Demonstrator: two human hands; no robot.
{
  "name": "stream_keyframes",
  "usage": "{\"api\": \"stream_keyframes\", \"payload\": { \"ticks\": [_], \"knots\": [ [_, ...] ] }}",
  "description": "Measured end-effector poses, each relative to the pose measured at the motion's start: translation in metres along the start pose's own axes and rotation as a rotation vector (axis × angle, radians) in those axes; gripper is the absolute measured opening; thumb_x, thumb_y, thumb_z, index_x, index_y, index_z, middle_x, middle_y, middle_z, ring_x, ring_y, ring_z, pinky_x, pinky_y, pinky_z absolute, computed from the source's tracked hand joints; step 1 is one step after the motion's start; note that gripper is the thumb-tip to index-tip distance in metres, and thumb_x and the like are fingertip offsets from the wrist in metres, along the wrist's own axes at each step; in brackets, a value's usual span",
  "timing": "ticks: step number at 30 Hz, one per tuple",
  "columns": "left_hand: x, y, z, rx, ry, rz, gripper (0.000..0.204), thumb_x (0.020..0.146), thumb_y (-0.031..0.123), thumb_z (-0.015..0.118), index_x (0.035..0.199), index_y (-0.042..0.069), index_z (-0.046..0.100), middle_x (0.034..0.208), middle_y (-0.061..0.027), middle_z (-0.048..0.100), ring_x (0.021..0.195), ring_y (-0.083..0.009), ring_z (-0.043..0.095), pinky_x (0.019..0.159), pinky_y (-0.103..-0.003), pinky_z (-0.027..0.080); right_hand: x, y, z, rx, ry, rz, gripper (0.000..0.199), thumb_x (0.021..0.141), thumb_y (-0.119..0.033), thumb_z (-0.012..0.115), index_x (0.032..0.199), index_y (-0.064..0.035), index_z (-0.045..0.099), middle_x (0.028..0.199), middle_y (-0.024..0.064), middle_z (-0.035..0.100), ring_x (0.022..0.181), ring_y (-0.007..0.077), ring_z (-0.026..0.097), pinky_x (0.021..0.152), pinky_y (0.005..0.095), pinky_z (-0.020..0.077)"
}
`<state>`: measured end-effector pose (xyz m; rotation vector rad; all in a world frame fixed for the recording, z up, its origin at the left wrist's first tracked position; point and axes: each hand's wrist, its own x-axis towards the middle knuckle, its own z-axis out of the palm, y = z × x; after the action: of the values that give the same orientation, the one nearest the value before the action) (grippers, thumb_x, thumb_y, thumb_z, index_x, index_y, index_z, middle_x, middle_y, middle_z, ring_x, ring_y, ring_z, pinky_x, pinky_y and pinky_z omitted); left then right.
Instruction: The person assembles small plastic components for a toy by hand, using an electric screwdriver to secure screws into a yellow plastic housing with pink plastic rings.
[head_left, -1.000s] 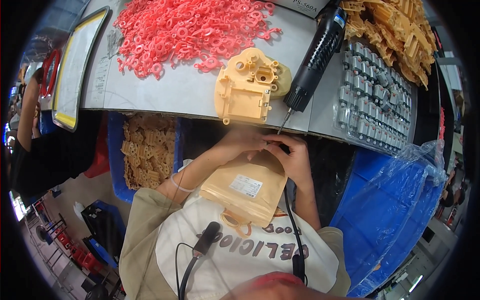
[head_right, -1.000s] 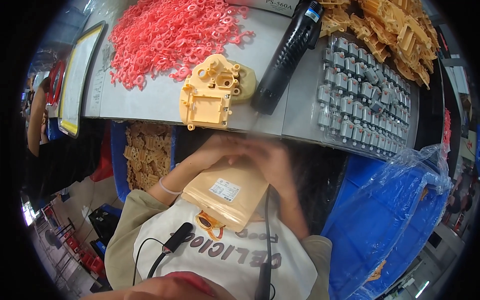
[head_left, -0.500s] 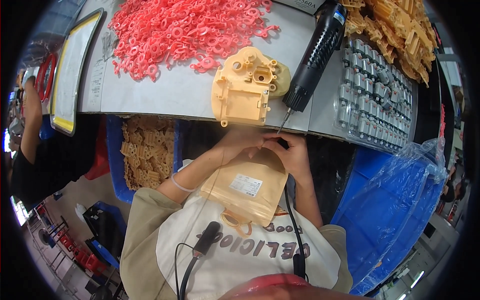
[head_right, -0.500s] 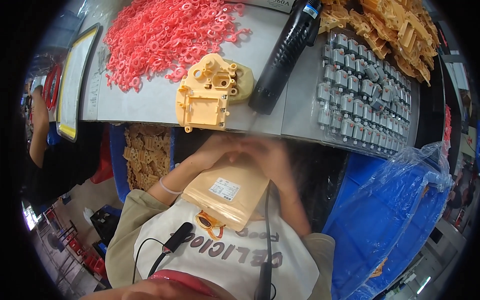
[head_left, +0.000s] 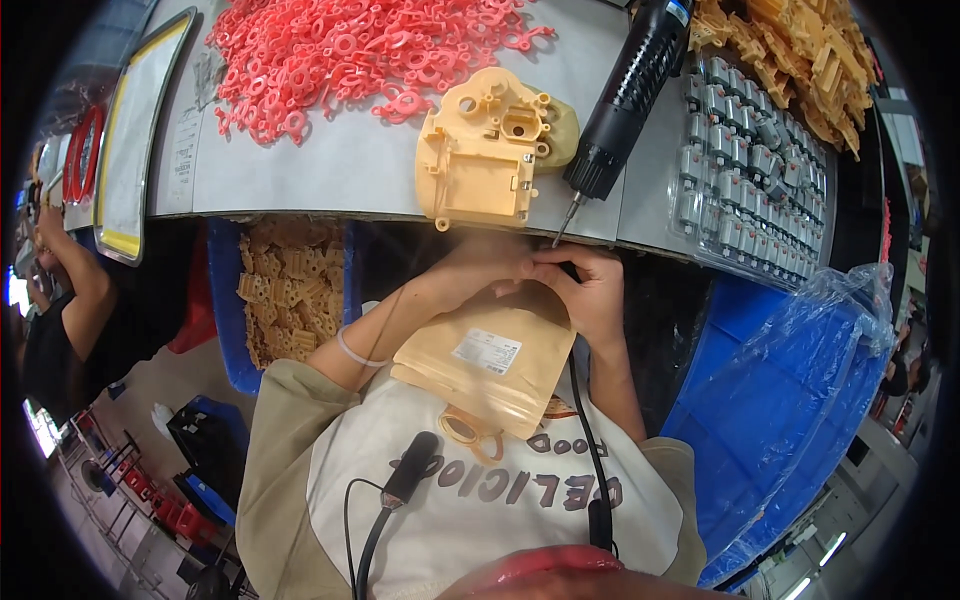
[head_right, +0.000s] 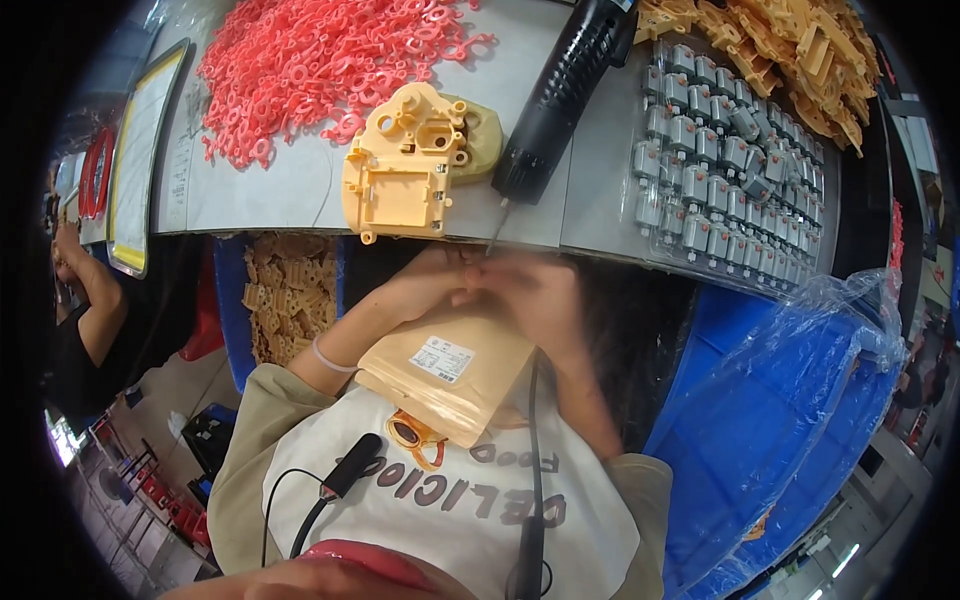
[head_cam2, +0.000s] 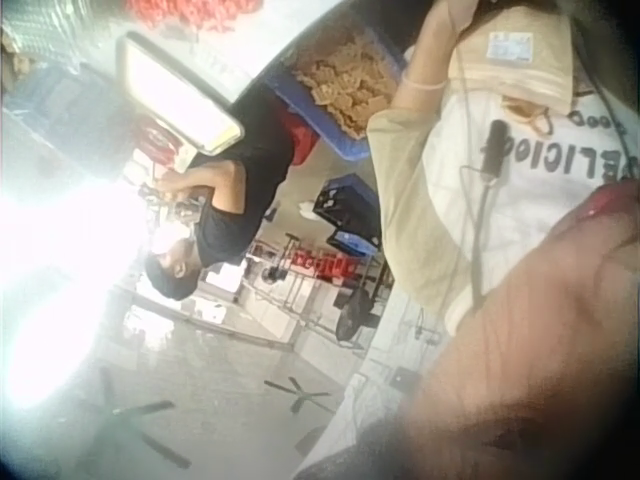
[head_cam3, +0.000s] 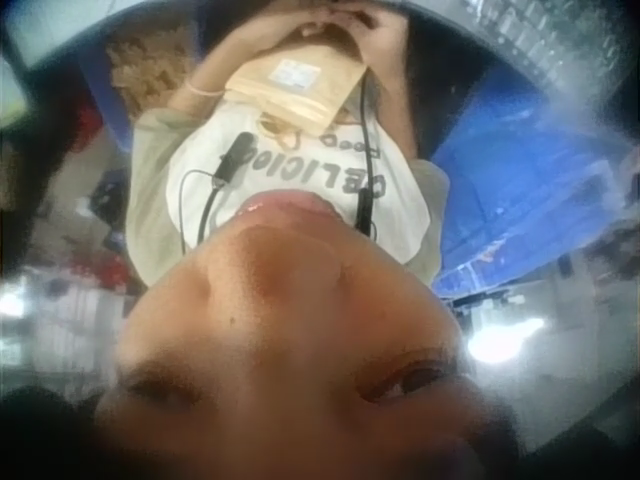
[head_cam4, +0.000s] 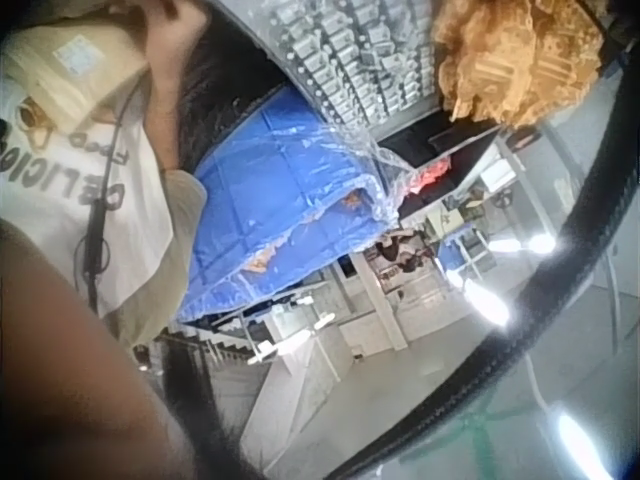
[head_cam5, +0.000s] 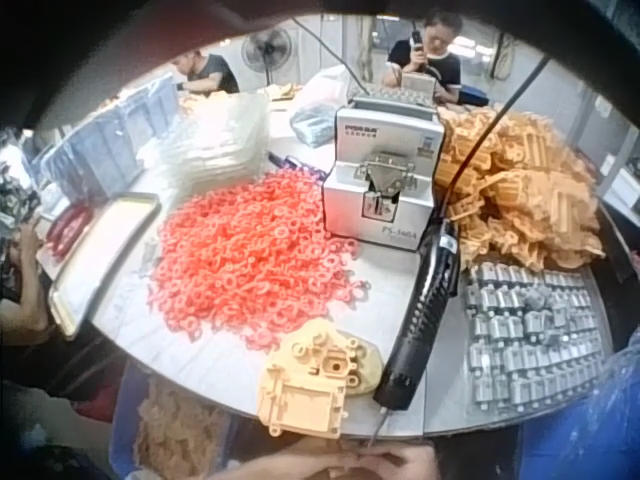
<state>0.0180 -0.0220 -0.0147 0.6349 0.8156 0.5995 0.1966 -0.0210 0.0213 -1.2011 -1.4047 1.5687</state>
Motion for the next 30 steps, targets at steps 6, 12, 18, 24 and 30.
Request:
{"api": "stream_keyframes", "payload": {
  "ticks": [6,12,18,24,30],
  "knots": [
    [0.0,0.0,0.016,-0.038,0.021,0.068,0.037,0.085,0.037,0.064,0.073,0.005,0.051,0.065,-0.0005,0.05,0.062,-0.0072,0.043,0.055,-0.023,0.036,-0.01,-0.005,0.001,0.189,0.051,0.099,0.012,0.076,0.005,0.068,0.087,0.0065,0.064,0.081,0.0116,0.065,0.068,0.0157,0.062,0.066,0.0248,0.0511],
    [-0.012,0.018,0.022,0.323,-0.017,0.193,0.043,0.078,0.04,0.071,0.072,0.005,0.046,0.066,-0.0029,0.052,0.066,-0.0089,0.045,0.057,-0.026,0.039,-0.022,-0.008,-0.006,0.463,0.029,0.301,0.013,0.074,0.007,0.068,0.087,0.0059,0.064,0.087,0.0149,0.065,0.072,0.0181,0.063,0.065,0.0265,0.0517],
    [-0.032,0.042,0.035,0.777,0.121,0.256,0.045,0.07,0.038,0.075,0.079,0.001,0.052,0.065,-0.0104,0.056,0.058,-0.0225,0.053,0.056,-0.032,0.042,-0.032,-0.017,-0.005,0.502,0.01,0.258,0.014,0.074,0.009,0.064,0.088,0.0053,0.064,0.088,0.0159,0.065,0.072,0.0192,0.063,0.07,0.0288,0.052],
    [-0.05,0.046,0.045,0.905,0.135,0.375,0.039,0.07,0.03,0.076,0.081,0.002,0.051,0.068,-0.0042,0.051,0.057,-0.0129,0.044,0.053,-0.027,0.039,-0.034,-0.019,-0.009,0.617,-0.024,0.229,0.012,0.076,0.006,0.062,0.087,0.0034,0.063,0.087,0.0155,0.065,0.075,0.0179,0.063,0.069,0.0272,0.0516],
    [-0.047,0.041,0.05,0.898,0.203,0.472,0.031,0.073,0.023,0.075,0.079,0.001,0.054,0.067,-0.0037,0.055,0.055,-0.0077,0.045,0.049,-0.023,0.037,-0.028,-0.022,-0.003,0.708,-0.027,0.173,0.012,0.076,0.002,0.063,0.089,0.0021,0.064,0.084,0.0112,0.066,0.071,0.0149,0.063,0.067,0.0248,0.0508]
  ]
}}
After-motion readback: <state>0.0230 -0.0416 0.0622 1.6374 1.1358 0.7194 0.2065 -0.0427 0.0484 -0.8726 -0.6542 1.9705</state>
